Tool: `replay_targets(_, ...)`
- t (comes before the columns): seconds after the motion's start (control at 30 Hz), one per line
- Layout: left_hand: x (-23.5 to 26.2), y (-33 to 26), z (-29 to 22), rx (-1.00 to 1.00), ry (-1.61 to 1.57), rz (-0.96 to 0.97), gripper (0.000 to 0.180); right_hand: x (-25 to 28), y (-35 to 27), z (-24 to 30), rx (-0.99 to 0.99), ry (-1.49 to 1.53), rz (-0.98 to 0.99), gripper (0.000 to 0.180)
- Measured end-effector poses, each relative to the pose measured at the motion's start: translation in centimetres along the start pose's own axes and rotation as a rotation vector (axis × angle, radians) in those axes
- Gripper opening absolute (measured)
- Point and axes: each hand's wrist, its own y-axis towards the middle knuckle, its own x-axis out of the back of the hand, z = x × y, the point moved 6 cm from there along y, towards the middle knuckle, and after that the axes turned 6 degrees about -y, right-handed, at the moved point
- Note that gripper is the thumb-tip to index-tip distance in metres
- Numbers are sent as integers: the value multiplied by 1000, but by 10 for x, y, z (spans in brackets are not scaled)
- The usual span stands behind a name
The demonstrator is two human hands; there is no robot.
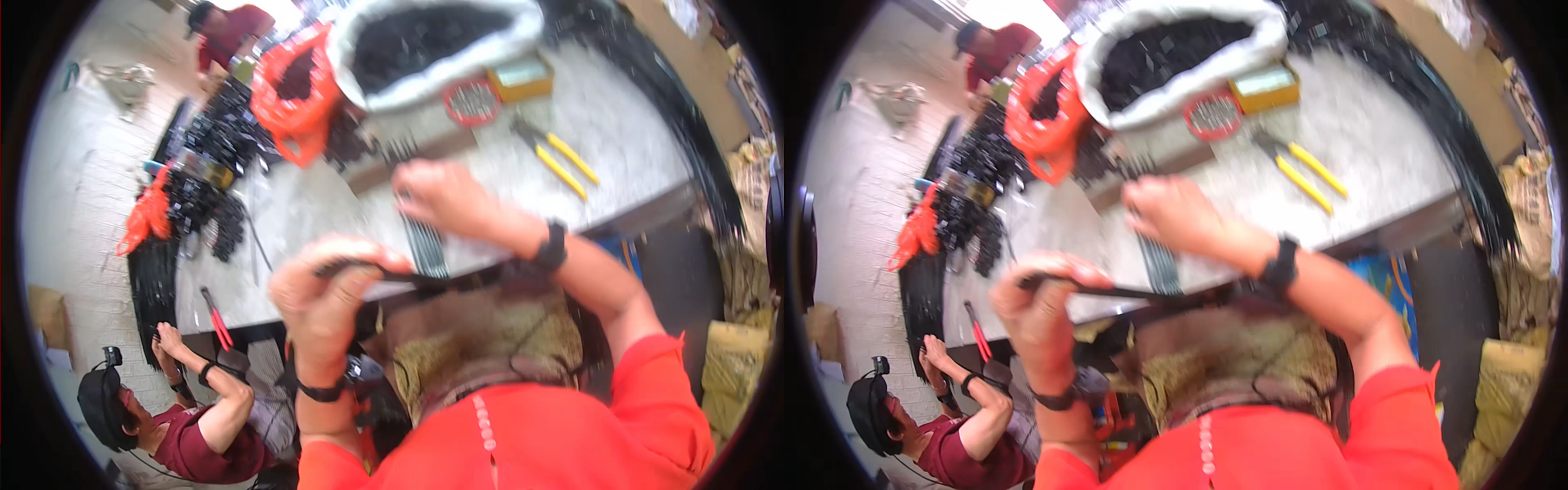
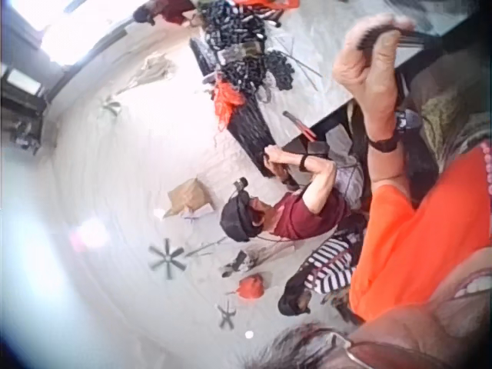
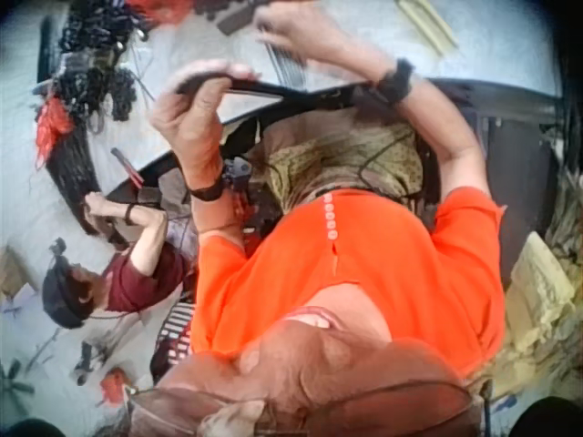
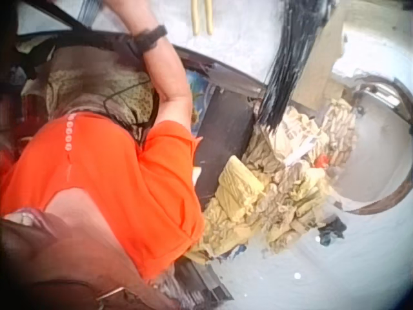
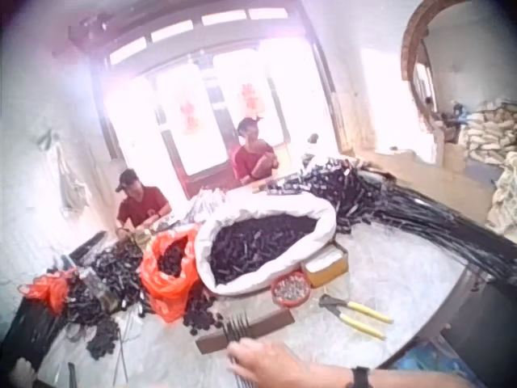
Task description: Assembling umbrella rib structures by attaching plastic components with pliers.
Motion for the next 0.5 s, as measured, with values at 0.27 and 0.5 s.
replay_targets(0.27, 5, -3, 13, 76, 6, 97, 14, -17, -21, 25, 148, -130, 219, 26)
replay_targets(0.5, 11, 7, 11, 33, -6, 162, 17, -21, -5, 21, 174, -143, 183, 20)
